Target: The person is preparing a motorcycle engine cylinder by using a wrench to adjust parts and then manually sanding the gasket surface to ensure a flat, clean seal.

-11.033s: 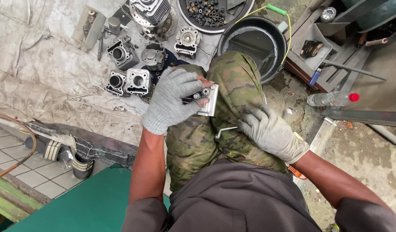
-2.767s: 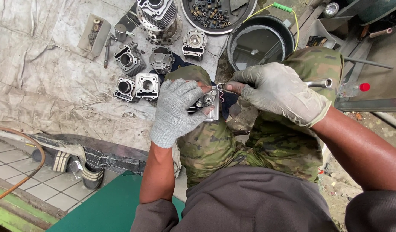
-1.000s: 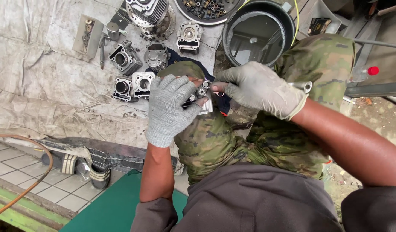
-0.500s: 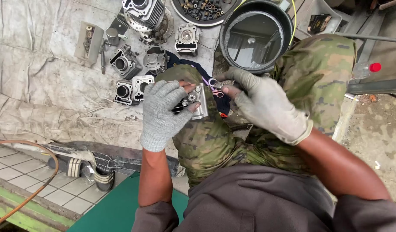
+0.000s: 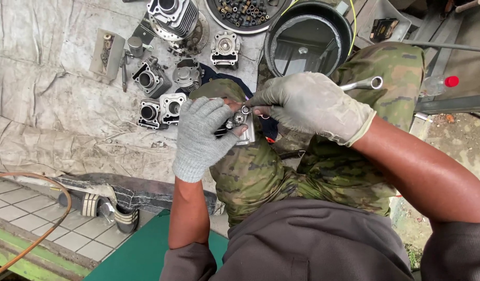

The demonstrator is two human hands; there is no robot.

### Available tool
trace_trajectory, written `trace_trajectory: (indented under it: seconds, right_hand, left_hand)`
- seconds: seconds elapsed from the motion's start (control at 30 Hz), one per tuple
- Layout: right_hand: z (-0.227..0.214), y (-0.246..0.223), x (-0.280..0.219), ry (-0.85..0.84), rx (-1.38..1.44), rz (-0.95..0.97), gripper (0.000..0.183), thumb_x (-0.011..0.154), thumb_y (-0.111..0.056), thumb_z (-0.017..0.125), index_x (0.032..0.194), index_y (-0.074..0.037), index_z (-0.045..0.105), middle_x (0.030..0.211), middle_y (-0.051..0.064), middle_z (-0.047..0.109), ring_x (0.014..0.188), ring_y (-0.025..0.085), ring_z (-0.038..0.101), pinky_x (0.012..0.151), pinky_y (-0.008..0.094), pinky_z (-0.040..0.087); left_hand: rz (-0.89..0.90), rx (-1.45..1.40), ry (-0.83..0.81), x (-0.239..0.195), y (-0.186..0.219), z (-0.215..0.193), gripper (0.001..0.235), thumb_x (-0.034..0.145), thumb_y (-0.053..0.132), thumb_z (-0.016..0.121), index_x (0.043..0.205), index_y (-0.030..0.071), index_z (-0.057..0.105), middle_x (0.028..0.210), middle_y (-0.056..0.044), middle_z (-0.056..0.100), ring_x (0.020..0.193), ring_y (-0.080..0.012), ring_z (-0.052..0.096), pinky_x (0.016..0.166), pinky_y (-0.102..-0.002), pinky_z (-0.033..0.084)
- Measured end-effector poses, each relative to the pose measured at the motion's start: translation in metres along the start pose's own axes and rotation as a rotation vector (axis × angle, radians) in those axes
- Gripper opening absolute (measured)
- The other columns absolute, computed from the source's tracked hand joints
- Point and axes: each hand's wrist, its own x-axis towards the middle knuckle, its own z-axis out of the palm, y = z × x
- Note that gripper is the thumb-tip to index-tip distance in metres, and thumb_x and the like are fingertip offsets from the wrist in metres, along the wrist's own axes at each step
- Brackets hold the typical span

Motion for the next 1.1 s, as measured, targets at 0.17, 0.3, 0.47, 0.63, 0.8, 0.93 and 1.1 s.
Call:
trace_trajectory:
  seconds: [0.17,0.3,0.47,0.63,0.8,0.93,1.1]
  right_hand:
    - [-0.005,-0.004,0.007,-0.025,-0.025,0.027,0.025,0.098,-0.032,0.064,0.120,-0.036,0.076,0.106,-0.004,0.078,0.103,0.028,0.073,0.094,0.047,0.056]
    - [0.002,-0.009,0.007,0.013,0.042,0.128,0.025,0.099,-0.032,0.064,0.118,-0.041,0.077,0.101,-0.008,0.079,0.097,0.024,0.075,0.093,0.042,0.058]
    - [0.061,0.003,0.005,0.326,0.108,0.033,0.027,0.102,-0.023,0.063,0.125,-0.025,0.076,0.100,0.003,0.077,0.093,0.028,0.075,0.087,0.046,0.059]
    - [0.109,0.011,0.010,0.633,0.501,-0.061,0.026,0.100,-0.018,0.068,0.124,-0.013,0.073,0.105,0.016,0.076,0.107,0.037,0.071,0.089,0.049,0.059]
    - [0.059,0.009,-0.015,0.460,0.395,-0.059,0.024,0.099,-0.020,0.069,0.122,-0.016,0.075,0.113,0.015,0.076,0.110,0.040,0.070,0.093,0.054,0.055]
    - [0.031,0.013,-0.005,0.367,0.211,-0.080,0.022,0.099,-0.026,0.068,0.118,-0.018,0.076,0.114,0.014,0.076,0.110,0.044,0.068,0.091,0.058,0.053]
    - [0.024,0.016,0.011,0.184,0.087,-0.039,0.027,0.098,-0.039,0.064,0.122,-0.030,0.073,0.117,0.003,0.076,0.111,0.039,0.068,0.093,0.058,0.054]
  left_hand:
    - [-0.035,-0.007,0.019,-0.003,-0.003,0.001,0.041,0.084,0.036,0.086,0.120,0.020,0.074,0.104,-0.003,0.073,0.097,-0.0259,0.068,0.089,-0.040,0.048]
    - [-0.046,0.038,0.000,-0.003,-0.008,0.002,0.038,0.086,0.037,0.085,0.118,0.020,0.074,0.106,-0.002,0.072,0.099,-0.0249,0.067,0.089,-0.039,0.046]
    - [-0.160,0.116,0.029,-0.001,-0.002,0.004,0.038,0.087,0.039,0.083,0.119,0.019,0.074,0.101,-0.004,0.071,0.096,-0.0277,0.067,0.090,-0.043,0.046]
    - [-0.243,0.053,0.097,-0.007,-0.002,0.007,0.035,0.088,0.038,0.084,0.116,0.019,0.075,0.105,-0.005,0.072,0.097,-0.0302,0.067,0.091,-0.045,0.045]
    - [-0.237,-0.005,0.075,-0.008,0.003,0.002,0.033,0.089,0.037,0.084,0.117,0.022,0.076,0.108,-0.002,0.073,0.098,-0.0280,0.067,0.092,-0.044,0.044]
    - [-0.240,0.003,0.072,-0.007,0.006,0.005,0.033,0.087,0.037,0.085,0.116,0.022,0.076,0.108,-0.001,0.073,0.097,-0.0270,0.067,0.094,-0.044,0.042]
    - [-0.228,0.026,0.081,-0.005,0.008,0.005,0.037,0.083,0.039,0.087,0.114,0.020,0.076,0.104,-0.003,0.073,0.095,-0.0287,0.068,0.090,-0.044,0.046]
